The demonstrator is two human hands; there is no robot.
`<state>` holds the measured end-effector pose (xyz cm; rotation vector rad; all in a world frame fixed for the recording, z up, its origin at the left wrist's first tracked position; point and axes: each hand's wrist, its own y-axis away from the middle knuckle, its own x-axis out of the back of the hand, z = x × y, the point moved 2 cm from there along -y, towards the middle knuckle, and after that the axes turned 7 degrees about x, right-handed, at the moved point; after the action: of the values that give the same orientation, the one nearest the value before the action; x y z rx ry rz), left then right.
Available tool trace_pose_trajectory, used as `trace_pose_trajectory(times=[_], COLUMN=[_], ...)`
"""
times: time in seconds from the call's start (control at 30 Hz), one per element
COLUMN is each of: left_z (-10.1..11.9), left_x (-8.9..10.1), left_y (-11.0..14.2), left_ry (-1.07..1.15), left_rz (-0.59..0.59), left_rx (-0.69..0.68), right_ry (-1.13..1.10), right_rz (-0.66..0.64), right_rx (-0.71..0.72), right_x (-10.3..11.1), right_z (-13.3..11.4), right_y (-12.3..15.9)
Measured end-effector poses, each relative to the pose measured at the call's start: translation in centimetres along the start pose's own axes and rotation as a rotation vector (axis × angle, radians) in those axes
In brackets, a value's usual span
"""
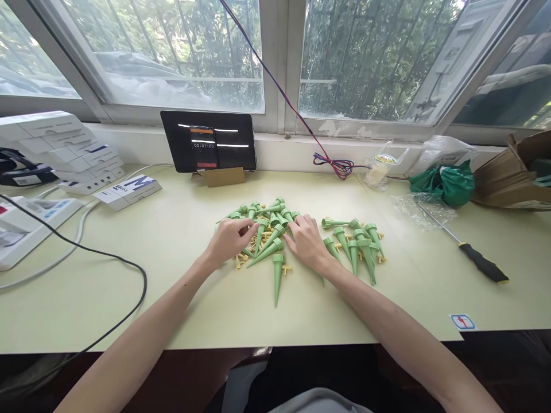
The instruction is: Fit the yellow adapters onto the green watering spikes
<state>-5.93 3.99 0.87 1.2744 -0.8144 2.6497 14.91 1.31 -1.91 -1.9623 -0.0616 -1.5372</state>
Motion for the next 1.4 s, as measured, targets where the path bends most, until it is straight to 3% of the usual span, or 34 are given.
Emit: trace_pose_trajectory(times=[0.5, 1.07, 1.4], left_z=[-0.1, -0.1, 0.0], left_x=[-0.5, -0.7, -0.8], left_y=[0.2, 0.3, 0.4], left_ry=[-0.039, -0.053, -0.04], left_rz=[-0.048, -0.067, -0.076], left_rx=[-0.065, -0.091, -0.097], right_ry=[0.031, -0.025, -0.219], right_rz=[-0.06, -0.05, 0.097], right_rx=[0.068, 0.025, 0.051], right_x=[-0.8, 0.1, 1.0], right_z=[0.0, -0.4, 0.2], right_y=[-0.1, 0.8, 1.2])
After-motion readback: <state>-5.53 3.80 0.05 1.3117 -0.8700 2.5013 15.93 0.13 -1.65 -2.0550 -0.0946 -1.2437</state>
